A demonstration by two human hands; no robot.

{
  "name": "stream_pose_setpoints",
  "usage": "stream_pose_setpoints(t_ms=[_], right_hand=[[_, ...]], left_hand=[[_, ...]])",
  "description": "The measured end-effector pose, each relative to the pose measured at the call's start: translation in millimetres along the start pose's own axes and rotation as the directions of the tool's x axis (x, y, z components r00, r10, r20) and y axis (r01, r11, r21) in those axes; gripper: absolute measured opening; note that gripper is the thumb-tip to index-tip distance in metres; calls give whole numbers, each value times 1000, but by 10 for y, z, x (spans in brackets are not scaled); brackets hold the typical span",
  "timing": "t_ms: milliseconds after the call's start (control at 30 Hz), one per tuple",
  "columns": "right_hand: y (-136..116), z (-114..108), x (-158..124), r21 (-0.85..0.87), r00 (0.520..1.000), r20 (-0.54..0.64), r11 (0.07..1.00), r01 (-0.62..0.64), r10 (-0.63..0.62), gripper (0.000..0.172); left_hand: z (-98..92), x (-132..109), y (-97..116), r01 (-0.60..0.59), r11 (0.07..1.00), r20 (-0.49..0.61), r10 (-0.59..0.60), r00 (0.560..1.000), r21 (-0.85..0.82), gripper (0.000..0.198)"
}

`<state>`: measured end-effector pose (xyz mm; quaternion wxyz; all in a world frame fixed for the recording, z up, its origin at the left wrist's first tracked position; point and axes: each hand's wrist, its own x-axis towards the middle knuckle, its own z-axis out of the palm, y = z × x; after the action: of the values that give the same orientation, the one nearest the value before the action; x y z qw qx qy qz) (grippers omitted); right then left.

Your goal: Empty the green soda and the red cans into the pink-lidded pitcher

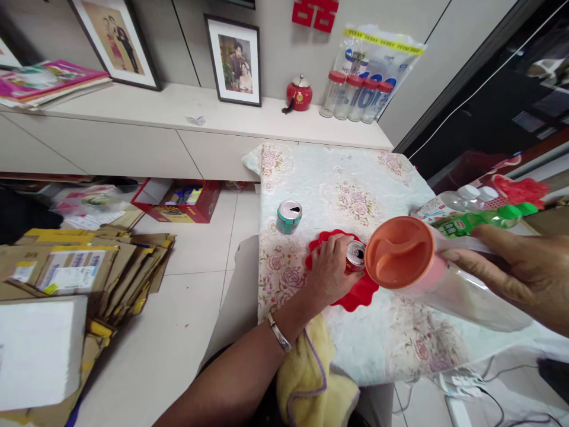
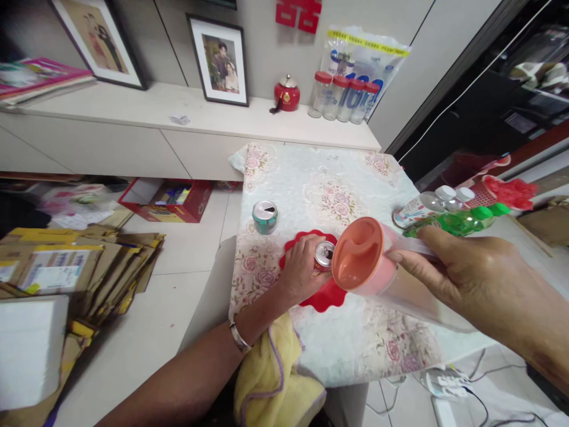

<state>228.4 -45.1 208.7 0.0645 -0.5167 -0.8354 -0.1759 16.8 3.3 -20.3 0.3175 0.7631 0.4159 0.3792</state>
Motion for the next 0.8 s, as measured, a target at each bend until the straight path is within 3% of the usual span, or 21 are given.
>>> stream_pose_setpoints(t_ms=[400,800], right_hand=[[-6,5,16,-28,999,-17,999,45,-46,57],[13,-5,18,4,1000,7,1000,13,-13,58]], left_hand=[[-10,-1,11,7,1000,-5,-7,1000,2,66],[-6,6,12,16,1000,-1,-16,1000,-7,65]])
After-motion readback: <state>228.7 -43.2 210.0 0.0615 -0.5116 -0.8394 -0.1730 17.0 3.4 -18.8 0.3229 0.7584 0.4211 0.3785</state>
